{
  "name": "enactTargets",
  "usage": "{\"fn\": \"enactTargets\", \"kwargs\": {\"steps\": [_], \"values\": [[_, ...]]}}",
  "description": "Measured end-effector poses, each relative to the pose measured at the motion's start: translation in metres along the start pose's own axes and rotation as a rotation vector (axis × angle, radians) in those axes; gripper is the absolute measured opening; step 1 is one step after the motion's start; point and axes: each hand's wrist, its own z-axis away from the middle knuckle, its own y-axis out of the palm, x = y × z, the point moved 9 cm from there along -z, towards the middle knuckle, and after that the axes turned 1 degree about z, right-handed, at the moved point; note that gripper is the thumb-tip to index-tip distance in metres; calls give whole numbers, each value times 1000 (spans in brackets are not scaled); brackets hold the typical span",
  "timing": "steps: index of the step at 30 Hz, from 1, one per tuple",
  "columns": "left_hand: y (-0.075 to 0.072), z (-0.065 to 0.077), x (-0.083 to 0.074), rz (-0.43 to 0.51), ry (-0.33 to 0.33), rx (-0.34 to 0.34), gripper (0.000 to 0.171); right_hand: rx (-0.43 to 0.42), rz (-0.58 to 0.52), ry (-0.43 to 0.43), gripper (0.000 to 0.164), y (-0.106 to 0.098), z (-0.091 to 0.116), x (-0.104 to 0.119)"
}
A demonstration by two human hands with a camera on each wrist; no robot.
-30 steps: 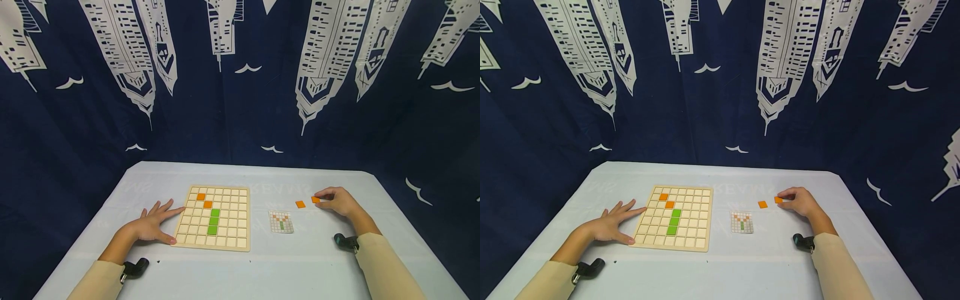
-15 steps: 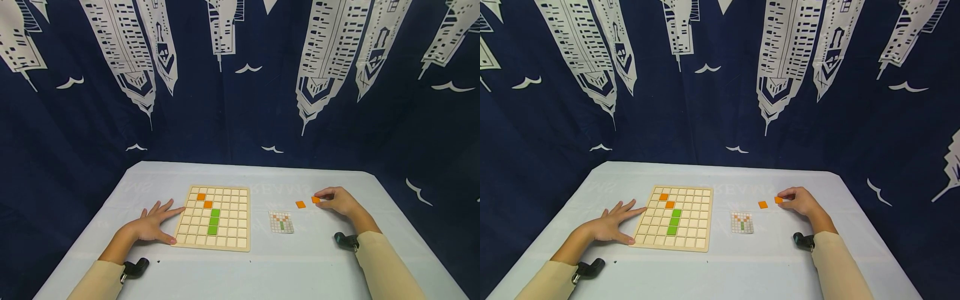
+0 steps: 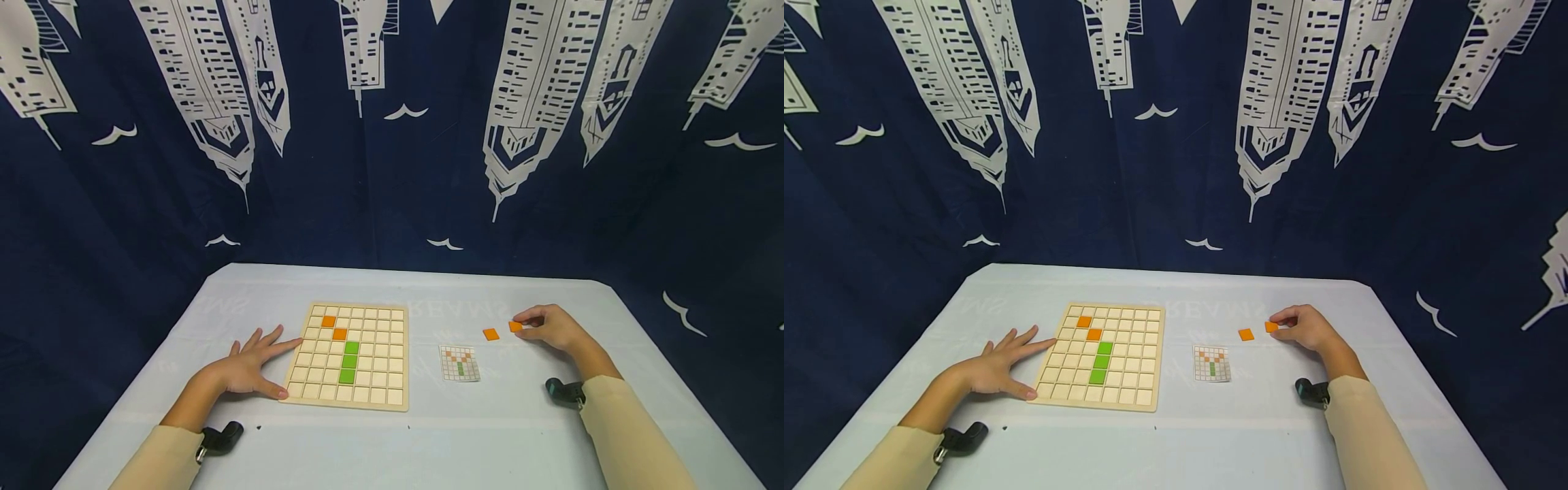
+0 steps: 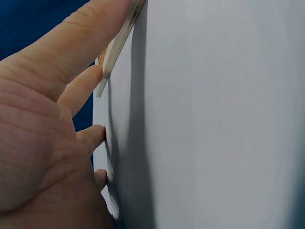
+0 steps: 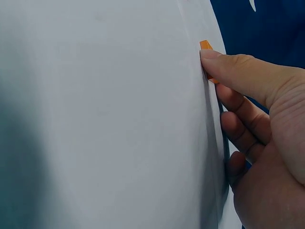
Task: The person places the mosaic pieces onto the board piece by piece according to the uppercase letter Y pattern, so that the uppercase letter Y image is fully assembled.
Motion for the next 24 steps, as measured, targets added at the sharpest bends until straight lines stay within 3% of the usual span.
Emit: {"fn": "enactTargets", "kwargs": {"steps": [24], "values": [[-1,1,-2,-5,-11,1,111,-1,29,9,36,0,2,1]]}}
